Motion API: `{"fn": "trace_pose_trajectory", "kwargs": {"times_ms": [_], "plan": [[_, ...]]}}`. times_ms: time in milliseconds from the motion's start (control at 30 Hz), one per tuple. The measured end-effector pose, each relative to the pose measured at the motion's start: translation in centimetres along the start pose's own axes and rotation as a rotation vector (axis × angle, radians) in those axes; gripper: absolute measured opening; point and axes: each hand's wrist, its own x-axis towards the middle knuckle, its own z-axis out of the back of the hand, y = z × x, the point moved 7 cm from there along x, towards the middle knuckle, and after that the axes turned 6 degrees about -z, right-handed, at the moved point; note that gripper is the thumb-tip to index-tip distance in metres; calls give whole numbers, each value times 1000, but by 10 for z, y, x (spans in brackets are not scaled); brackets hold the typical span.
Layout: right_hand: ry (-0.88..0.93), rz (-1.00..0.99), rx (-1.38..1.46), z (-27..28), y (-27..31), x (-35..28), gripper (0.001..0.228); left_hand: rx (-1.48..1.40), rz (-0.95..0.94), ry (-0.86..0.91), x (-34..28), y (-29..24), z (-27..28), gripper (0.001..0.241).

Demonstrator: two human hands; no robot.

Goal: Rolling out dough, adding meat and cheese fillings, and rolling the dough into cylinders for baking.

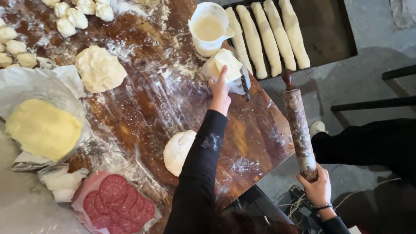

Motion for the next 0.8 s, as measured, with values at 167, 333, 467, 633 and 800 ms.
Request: {"fn": "trace_pose_trajectory", "kwargs": {"times_ms": [167,333,467,633,800], "plan": [[63,5,18,1,-6,-5,77,157,129,16,-30,-35,3,111],[100,209,-84,14,31,3,70,442,-402,-50,-85,-57,119,89],[239,642,-250,1,84,17,71,1109,-961,-3,-263,-140,191,79],[549,1091,-398,-45,182,10,76,1662,-1065,88,-370,-145,289,87],[559,1143,-68,-101,249,1,65,2075,-773,-159,-361,-123,386,96]]}}
